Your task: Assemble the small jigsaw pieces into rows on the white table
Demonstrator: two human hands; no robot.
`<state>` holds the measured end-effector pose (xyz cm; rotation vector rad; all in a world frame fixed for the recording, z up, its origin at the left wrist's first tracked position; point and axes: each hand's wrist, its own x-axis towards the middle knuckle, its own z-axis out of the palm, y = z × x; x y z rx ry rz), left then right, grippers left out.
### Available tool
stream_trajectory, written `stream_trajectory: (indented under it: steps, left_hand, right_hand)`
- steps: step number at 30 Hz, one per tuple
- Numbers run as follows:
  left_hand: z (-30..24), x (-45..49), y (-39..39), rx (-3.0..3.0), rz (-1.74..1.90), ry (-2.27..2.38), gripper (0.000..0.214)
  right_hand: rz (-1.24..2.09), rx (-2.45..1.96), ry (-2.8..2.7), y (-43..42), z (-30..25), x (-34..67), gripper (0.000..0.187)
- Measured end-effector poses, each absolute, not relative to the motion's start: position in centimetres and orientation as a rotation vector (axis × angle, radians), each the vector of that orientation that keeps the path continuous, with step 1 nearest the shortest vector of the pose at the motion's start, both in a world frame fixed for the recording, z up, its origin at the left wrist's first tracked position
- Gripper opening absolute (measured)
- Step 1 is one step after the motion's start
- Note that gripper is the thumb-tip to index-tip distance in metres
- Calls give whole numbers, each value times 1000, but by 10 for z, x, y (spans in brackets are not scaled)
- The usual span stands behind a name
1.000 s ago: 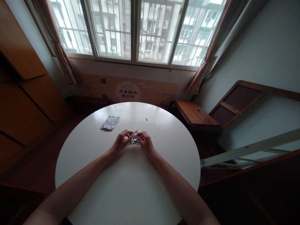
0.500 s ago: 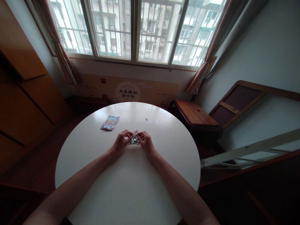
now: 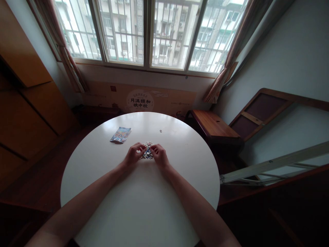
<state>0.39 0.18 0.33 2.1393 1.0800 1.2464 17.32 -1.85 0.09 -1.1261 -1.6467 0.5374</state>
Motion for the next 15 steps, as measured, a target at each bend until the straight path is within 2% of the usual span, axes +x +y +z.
stream_trajectory:
  steps: [15]
  left_hand:
    - [8,4,-1,2148,1243,1077,15]
  right_hand:
    - [533,-1114,-1652,-17,0,174,10]
